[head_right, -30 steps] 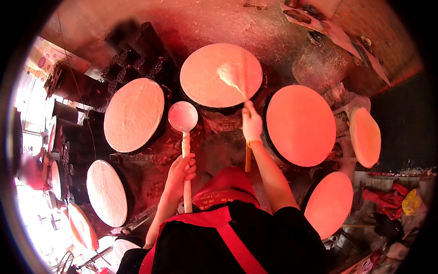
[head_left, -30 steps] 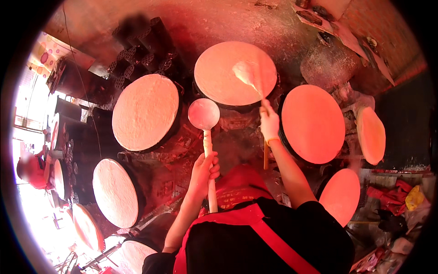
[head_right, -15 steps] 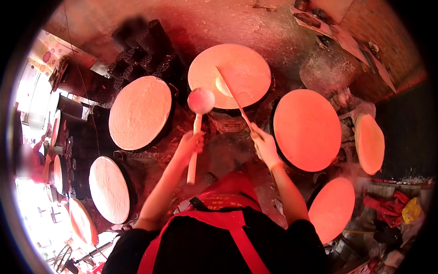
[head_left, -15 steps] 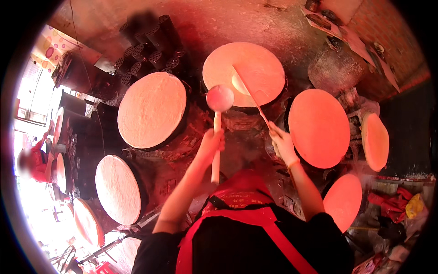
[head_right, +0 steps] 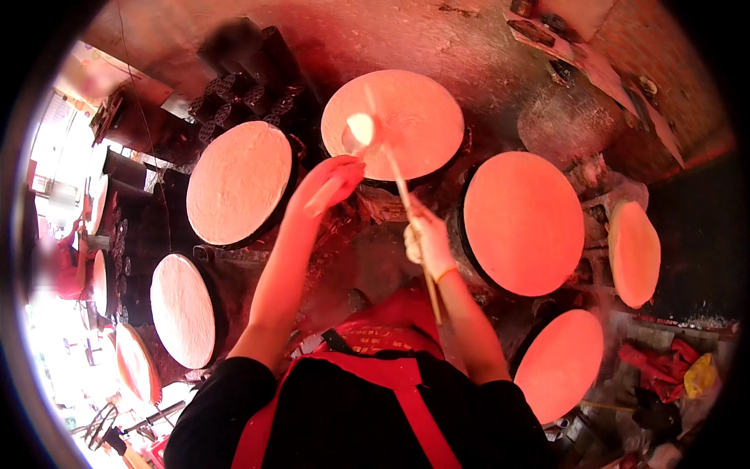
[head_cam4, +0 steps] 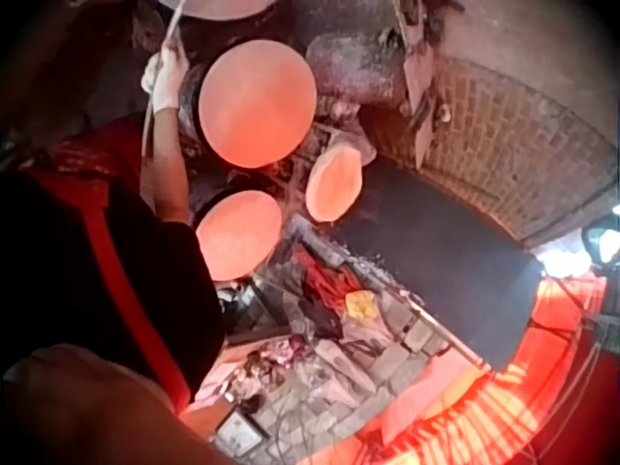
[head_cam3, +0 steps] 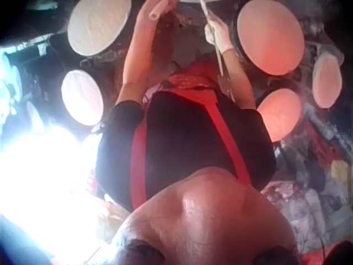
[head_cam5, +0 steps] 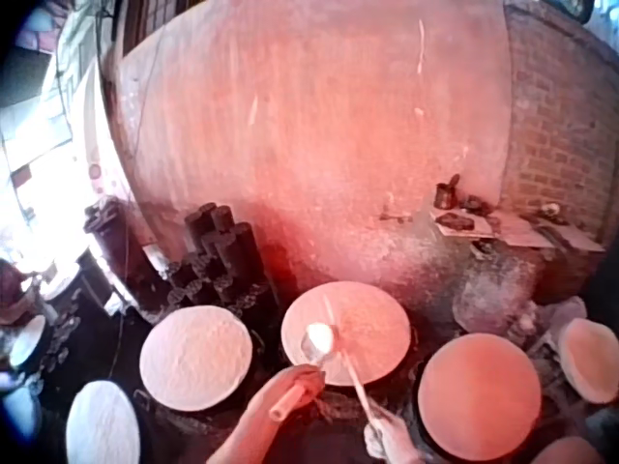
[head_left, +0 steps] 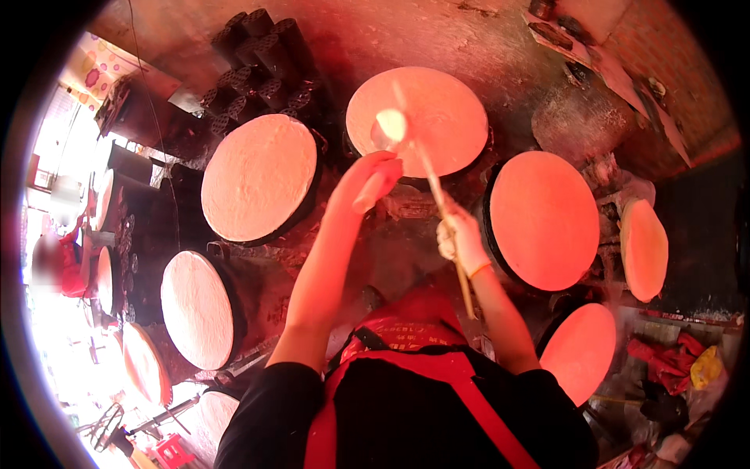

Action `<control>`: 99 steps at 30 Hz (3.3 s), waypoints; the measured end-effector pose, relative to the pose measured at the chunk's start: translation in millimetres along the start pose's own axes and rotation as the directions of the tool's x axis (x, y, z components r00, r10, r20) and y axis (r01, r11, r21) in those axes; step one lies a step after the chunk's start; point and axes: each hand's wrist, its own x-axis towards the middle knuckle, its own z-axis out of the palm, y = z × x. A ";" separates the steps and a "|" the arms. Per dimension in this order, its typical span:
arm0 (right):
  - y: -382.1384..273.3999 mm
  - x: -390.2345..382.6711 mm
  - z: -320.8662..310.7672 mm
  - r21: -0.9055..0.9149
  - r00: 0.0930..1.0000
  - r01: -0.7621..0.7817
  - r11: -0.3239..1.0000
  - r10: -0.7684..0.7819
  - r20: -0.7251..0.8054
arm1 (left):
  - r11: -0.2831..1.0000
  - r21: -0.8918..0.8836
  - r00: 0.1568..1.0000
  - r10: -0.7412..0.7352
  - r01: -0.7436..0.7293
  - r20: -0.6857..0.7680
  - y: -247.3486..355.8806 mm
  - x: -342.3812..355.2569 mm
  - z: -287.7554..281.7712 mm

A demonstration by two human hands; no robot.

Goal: The person pours batter from a bucket onto multiple hot plates using a ladle and spreads it into thin circles with a wooden stick. They repeat these actions across several plates and occasionally lift finished items.

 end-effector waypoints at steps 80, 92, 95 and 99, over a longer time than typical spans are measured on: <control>163.1 48.4 633.6 -0.249 0.216 0.619 0.745 0.143 0.966 | -0.321 0.068 -0.226 0.486 -0.945 -0.844 -266.7 -464.2 -73.8; 453.3 -160.6 1002.3 -0.458 -0.143 -0.369 0.808 0.438 0.888 | -0.538 0.322 -0.457 0.135 -0.779 -0.879 -396.8 -570.0 -113.0; 497.2 -185.0 948.4 -0.470 0.045 -0.284 0.836 0.501 0.864 | -0.701 0.267 -0.462 0.100 -0.662 -0.881 -423.1 -585.5 -113.3; 578.5 -126.0 868.8 -0.545 0.272 0.061 0.836 0.511 0.815 | -0.810 0.192 -0.446 0.094 -0.554 -0.890 -428.6 -598.1 -111.9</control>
